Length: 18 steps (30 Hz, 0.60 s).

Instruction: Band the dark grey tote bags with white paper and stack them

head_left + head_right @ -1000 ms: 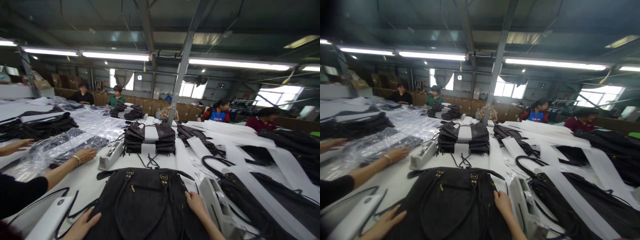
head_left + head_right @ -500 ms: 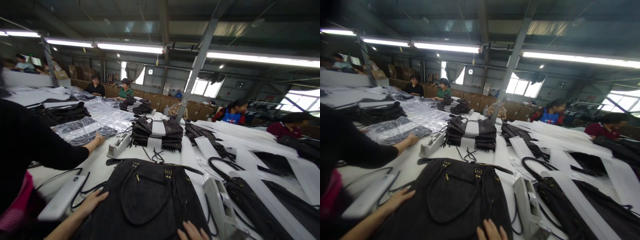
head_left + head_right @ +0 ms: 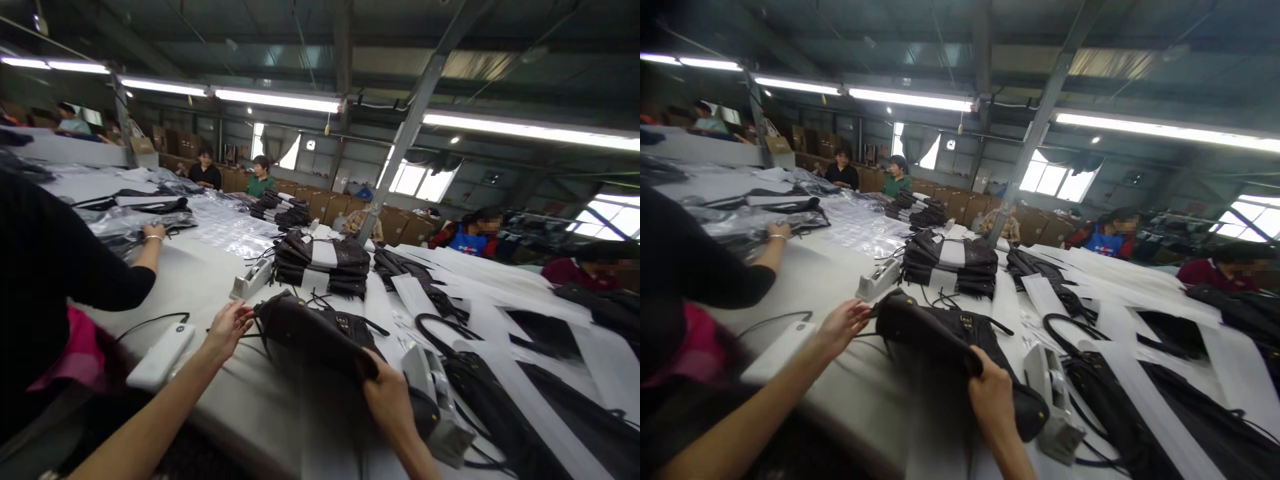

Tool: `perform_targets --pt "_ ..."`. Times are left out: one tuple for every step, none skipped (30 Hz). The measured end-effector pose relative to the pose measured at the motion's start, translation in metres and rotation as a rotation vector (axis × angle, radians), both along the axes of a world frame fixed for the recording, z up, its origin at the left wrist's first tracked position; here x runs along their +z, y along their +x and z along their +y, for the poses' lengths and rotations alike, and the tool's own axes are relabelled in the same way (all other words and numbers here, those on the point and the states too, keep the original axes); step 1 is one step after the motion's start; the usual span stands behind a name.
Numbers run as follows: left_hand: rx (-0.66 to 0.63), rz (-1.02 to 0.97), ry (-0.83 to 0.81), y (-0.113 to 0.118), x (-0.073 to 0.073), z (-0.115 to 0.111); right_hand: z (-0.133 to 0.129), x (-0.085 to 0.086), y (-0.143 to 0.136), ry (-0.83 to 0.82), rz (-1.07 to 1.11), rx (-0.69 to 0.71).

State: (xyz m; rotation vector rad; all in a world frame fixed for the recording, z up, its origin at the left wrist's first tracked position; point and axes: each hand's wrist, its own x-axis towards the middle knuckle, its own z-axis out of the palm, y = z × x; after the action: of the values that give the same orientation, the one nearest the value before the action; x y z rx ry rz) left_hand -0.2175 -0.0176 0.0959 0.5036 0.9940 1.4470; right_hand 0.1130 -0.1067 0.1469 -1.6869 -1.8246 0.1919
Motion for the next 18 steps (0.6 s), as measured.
perform_targets --pt "0.038 0.024 0.004 0.006 -0.007 -0.011 0.011 0.018 0.007 -0.006 -0.013 -0.026" --pt "0.053 0.054 -0.001 0.014 -0.015 -0.024 0.022 0.032 0.012 -0.007 -0.033 -0.046" --pt "0.04 0.09 -0.011 0.025 -0.025 -0.036 0.032 0.044 0.017 -0.01 -0.057 -0.061" --pt "-0.003 0.133 -0.018 0.038 -0.035 -0.048 0.042 0.052 0.02 -0.012 -0.08 -0.077" --pt "-0.061 0.185 -0.025 0.052 -0.045 -0.059 0.052 0.057 0.023 -0.011 -0.099 -0.093" --pt "-0.112 0.248 -0.013 0.066 -0.054 -0.066 0.06 0.061 0.025 -0.009 -0.113 -0.106" --pt "-0.163 0.333 0.008 0.079 -0.061 -0.071 0.068 0.064 0.026 -0.006 -0.12 -0.113" --pt "-0.208 0.424 0.033 0.091 -0.067 -0.072 0.074 0.065 0.027 -0.003 -0.122 -0.118" --pt "-0.245 0.514 0.062 0.1 -0.07 -0.071 0.08 0.067 0.027 0.001 -0.121 -0.122" --pt "-0.277 0.6 0.089 0.108 -0.071 -0.066 0.085 0.068 0.027 0.004 -0.12 -0.129" --pt "-0.303 0.677 0.113 0.114 -0.072 -0.06 0.088 0.069 0.026 0.006 -0.119 -0.139" --pt "-0.323 0.736 0.134 0.119 -0.071 -0.051 0.091 0.071 0.026 0.009 -0.118 -0.151" --pt "-0.341 0.793 0.157 0.123 -0.069 -0.042 0.093 0.072 0.025 0.013 -0.117 -0.161" --pt "-0.364 0.864 0.185 0.127 -0.068 -0.031 0.095 0.073 0.024 0.016 -0.113 -0.17" --pt "-0.389 0.942 0.217 0.131 -0.067 -0.021 0.096 0.075 0.024 0.019 -0.106 -0.175" --pt "-0.414 1.022 0.249 0.134 -0.066 -0.011 0.098 0.076 0.024 0.021 -0.095 -0.178" --pt "-0.438 1.102 0.276 0.135 -0.066 -0.001 0.099 0.077 0.024 0.024 -0.083 -0.18" --pt "-0.461 1.176 0.293 0.135 -0.067 0.008 0.1 0.077 0.025 0.029 -0.072 -0.181"
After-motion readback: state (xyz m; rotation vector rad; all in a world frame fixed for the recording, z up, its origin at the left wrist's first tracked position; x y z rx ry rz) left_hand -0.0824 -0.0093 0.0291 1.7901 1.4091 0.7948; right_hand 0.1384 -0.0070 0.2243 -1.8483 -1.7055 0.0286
